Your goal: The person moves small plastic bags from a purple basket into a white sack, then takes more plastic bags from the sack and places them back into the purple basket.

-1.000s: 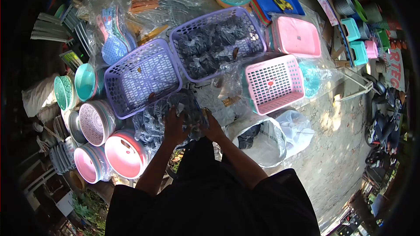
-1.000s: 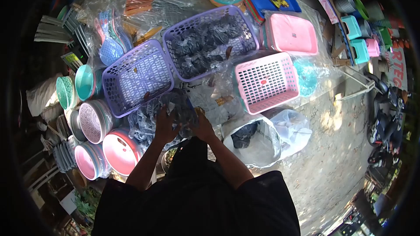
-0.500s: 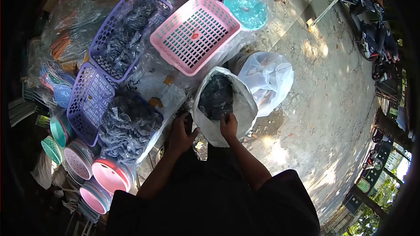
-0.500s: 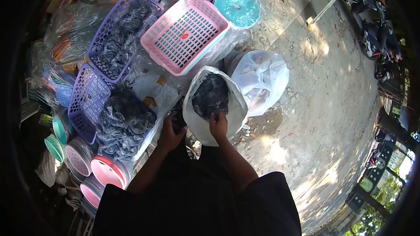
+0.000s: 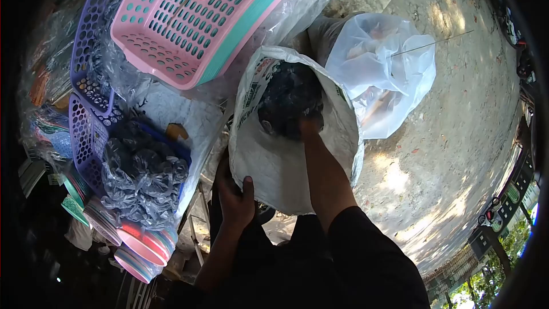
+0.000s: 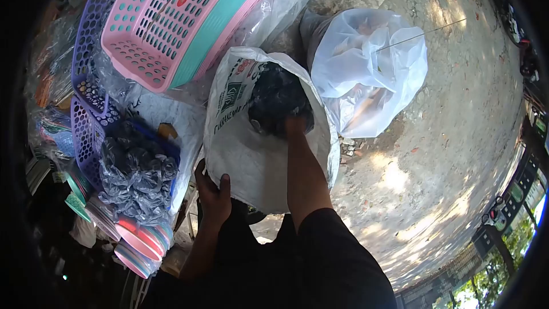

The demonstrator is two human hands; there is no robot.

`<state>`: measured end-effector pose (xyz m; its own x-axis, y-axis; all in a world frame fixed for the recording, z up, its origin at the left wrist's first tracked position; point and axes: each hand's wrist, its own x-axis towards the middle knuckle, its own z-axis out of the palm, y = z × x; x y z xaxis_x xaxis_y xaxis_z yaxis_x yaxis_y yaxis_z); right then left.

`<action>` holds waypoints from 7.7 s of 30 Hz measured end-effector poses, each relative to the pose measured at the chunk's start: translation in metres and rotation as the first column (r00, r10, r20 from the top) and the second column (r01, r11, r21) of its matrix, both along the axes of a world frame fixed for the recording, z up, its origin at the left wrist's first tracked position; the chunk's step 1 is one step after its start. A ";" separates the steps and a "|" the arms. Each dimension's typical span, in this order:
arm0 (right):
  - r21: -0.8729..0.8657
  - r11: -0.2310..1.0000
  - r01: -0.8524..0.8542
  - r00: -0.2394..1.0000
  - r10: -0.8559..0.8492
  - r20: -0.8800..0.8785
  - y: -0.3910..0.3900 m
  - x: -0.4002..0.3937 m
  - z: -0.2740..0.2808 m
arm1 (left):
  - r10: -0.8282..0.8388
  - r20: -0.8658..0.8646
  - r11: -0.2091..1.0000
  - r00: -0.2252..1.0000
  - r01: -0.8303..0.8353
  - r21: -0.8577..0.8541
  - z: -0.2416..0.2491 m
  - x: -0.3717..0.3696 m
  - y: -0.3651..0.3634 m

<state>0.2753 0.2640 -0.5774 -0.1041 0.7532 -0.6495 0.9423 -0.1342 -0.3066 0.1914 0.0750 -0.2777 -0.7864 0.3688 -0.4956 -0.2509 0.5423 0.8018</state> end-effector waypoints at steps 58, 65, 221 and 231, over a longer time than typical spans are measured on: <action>0.609 0.793 -0.013 0.566 0.508 -0.649 -0.011 0.046 0.634 | -0.755 0.646 0.565 0.116 -0.385 0.730 0.180 -0.048 0.158; 0.620 0.771 -0.142 0.440 0.611 -0.658 0.001 0.031 0.627 | -0.734 0.579 0.451 0.354 -0.384 0.806 0.212 -0.051 0.148; -0.179 0.978 -0.106 0.760 -0.036 -0.649 0.028 0.015 0.133 | 0.069 -0.691 0.943 0.720 -0.272 -0.189 -0.034 -0.192 -0.065; -0.066 0.983 0.173 0.819 -0.181 -0.545 -0.017 0.033 -0.035 | 0.052 0.079 0.998 0.996 -0.050 -0.029 0.001 0.007 -0.003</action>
<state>0.3080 0.2471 -0.6125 -0.3106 0.7852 -0.5357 0.5803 -0.2897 -0.7611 0.1985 0.0722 -0.2763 -0.7614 0.3153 -0.5664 -0.3410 0.5483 0.7636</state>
